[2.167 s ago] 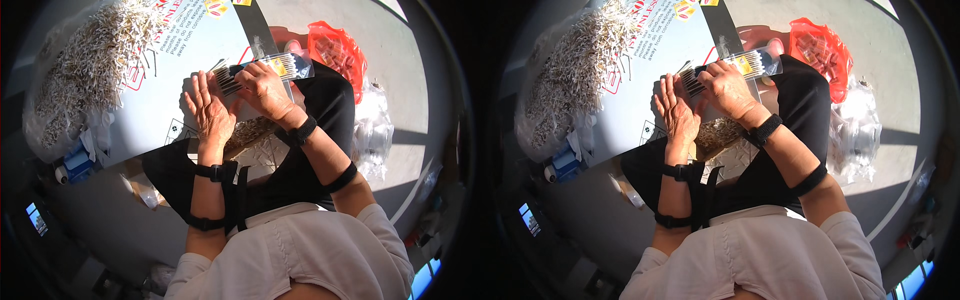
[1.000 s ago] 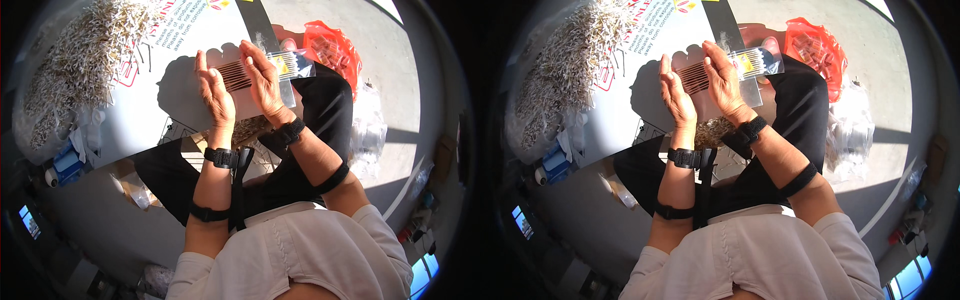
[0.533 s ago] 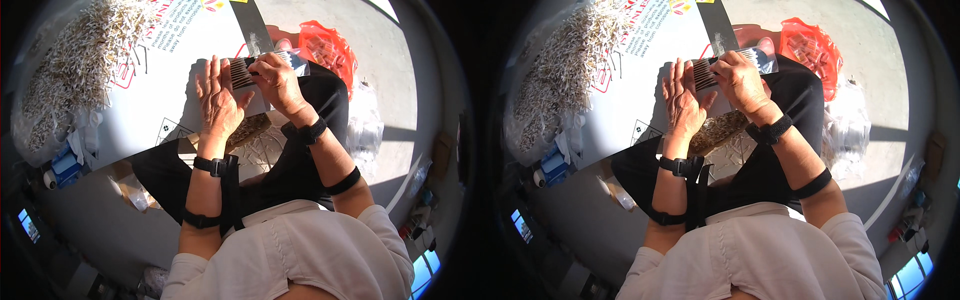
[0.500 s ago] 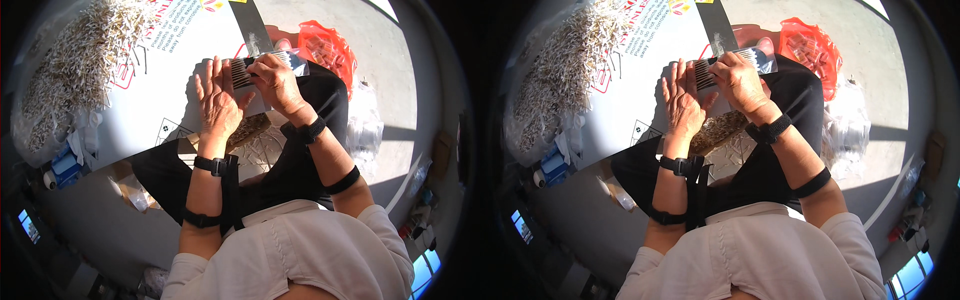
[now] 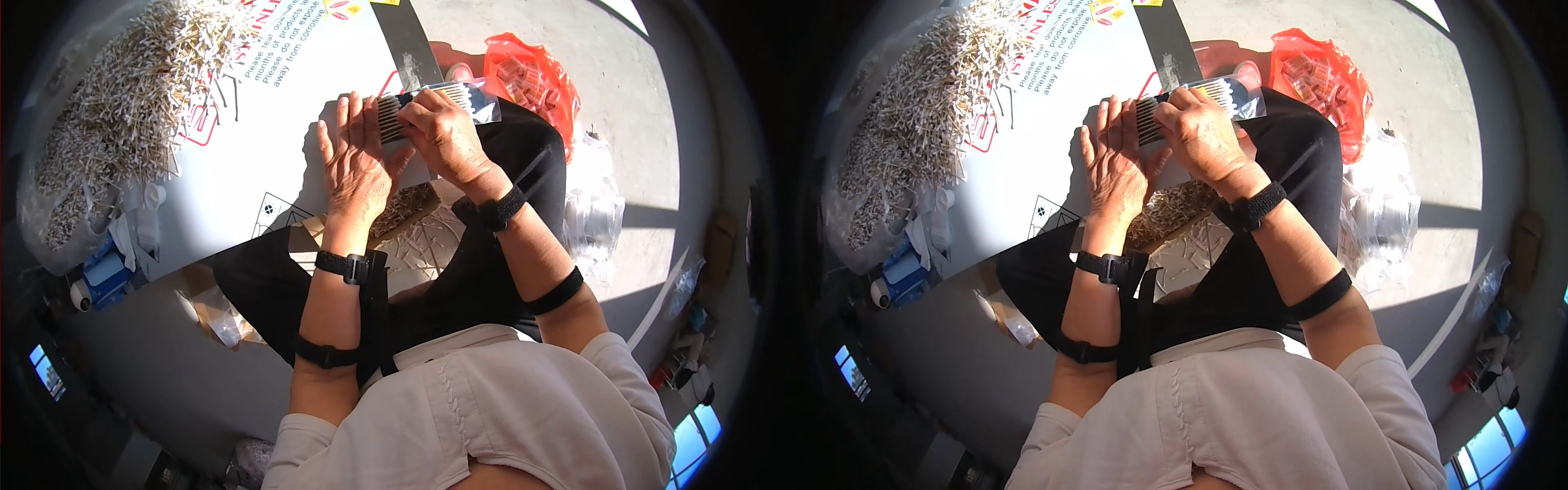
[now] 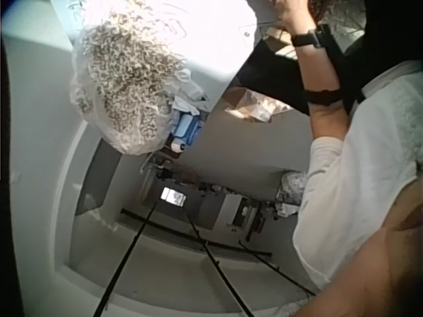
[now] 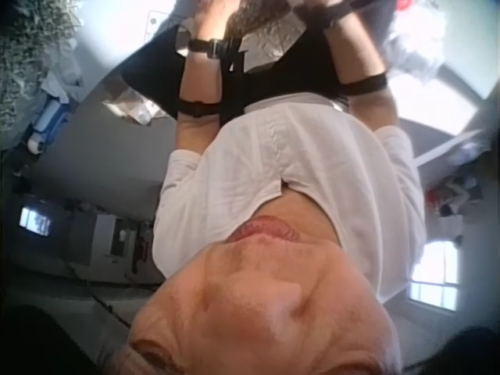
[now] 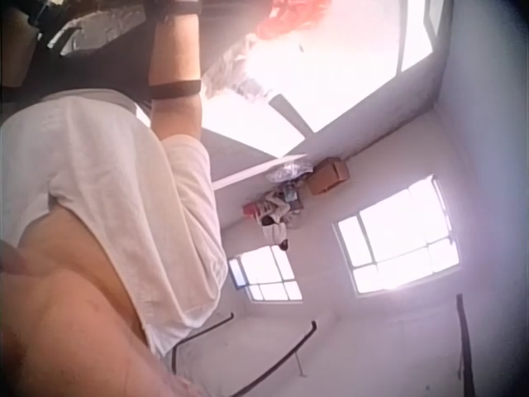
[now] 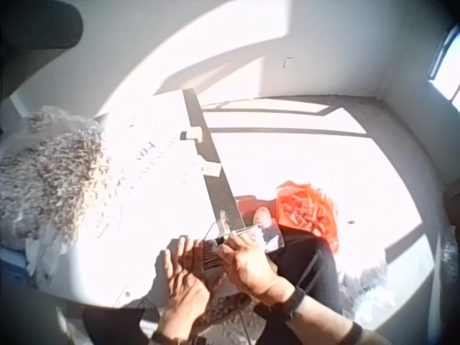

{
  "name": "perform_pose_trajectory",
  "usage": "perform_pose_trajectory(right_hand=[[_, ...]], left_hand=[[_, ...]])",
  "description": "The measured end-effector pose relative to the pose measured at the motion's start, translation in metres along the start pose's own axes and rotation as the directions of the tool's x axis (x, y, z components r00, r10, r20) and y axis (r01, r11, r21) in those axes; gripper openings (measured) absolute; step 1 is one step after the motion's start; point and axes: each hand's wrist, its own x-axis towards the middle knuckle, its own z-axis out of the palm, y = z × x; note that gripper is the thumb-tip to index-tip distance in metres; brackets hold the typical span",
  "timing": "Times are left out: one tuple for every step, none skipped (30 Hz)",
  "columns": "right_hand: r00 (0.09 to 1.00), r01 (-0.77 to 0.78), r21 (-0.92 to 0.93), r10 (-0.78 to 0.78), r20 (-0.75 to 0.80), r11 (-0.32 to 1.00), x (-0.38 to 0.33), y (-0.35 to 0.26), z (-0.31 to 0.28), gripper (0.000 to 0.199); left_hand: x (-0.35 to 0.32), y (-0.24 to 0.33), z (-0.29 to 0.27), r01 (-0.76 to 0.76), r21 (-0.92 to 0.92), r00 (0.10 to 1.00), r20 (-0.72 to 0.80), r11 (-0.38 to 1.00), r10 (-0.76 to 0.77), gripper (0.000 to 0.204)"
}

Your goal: Arranging cotton swabs from a bulk plastic bag into a sorting template for packaging.

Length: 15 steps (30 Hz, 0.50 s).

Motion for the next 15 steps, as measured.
perform_pose_trajectory(right_hand=[[1.0,-0.002,-0.02,0.003,0.026,1.0,0.001,0.0,0.0,0.012],[1.0,-0.002,-0.02,0.002,0.026,1.0,0.001,0.001,0.0,0.012],[0.999,0.022,-0.049,-0.02,0.035,0.999,0.0,0.002,0.0,0.011],[0.998,0.047,-0.075,-0.044,0.044,0.996,0.0,0.002,0.0,0.01],[0.998,0.048,-0.075,-0.045,0.044,0.996,0.0,0.001,0.0,0.01],[0.998,0.048,-0.05,-0.047,0.03,0.998,0.0,0.001,0.0,0.009],[0.999,0.047,-0.028,-0.046,0.016,0.999,-0.001,0.001,0.0,0.008],[0.999,0.046,-0.029,-0.045,0.016,0.999,-0.002,0.002,0.001,0.008],[1.0,-0.012,0.027,0.012,-0.028,1.0,-0.003,0.002,0.002,0.007],[0.995,-0.065,0.087,0.071,-0.067,0.994,-0.002,0.001,0.002,0.006],[0.995,-0.065,0.088,0.071,-0.066,0.994,-0.001,0.0,0.002,0.006],[0.986,-0.155,0.096,0.16,-0.038,0.983,0.0,-0.001,0.001,0.005],[0.969,-0.245,0.101,0.247,-0.009,0.964,0.002,-0.003,-0.001,0.004],[0.968,-0.247,0.1,0.249,-0.009,0.964,0.004,-0.004,-0.001,0.004],[0.948,-0.318,0.058,0.317,0.028,0.946,0.007,-0.005,0.0,0.003]], left_hand=[[0.0,0.0,0.0,-0.003,0.004,1.0,-0.007,1.0,0.003,0.085],[0.0,0.0,0.001,-0.003,0.004,1.0,-0.007,1.0,0.003,0.085],[0.0,0.001,0.001,-0.003,0.008,1.0,-0.005,1.0,0.003,0.085],[0.0,0.0,0.0,-0.002,0.014,1.0,-0.003,1.0,0.002,0.085],[0.0,0.0,0.0,-0.002,0.015,1.0,-0.004,1.0,0.002,0.085],[0.0,0.0,0.0,-0.001,0.019,1.0,-0.006,1.0,0.001,0.085],[0.0,0.001,0.0,-0.002,0.02,1.0,-0.007,1.0,0.002,0.085],[0.0,0.001,0.0,-0.003,0.019,1.0,-0.006,1.0,0.003,0.085],[0.001,0.002,-0.001,0.0,0.021,1.0,0.008,1.0,0.0,0.086],[0.001,0.001,-0.001,0.006,0.024,1.0,0.022,1.0,-0.006,0.086],[0.0,0.001,0.0,0.007,0.024,1.0,0.023,1.0,-0.007,0.086],[0.0,0.0,0.0,0.004,0.04,1.0,0.024,0.999,-0.005,0.086],[0.0,0.0,0.001,0.001,0.054,1.0,0.026,0.999,-0.002,0.086],[-0.001,-0.001,0.002,0.0,0.054,1.0,0.027,0.999,-0.002,0.086],[-0.001,-0.001,0.003,-0.007,0.046,1.0,0.024,0.999,0.006,0.086]])
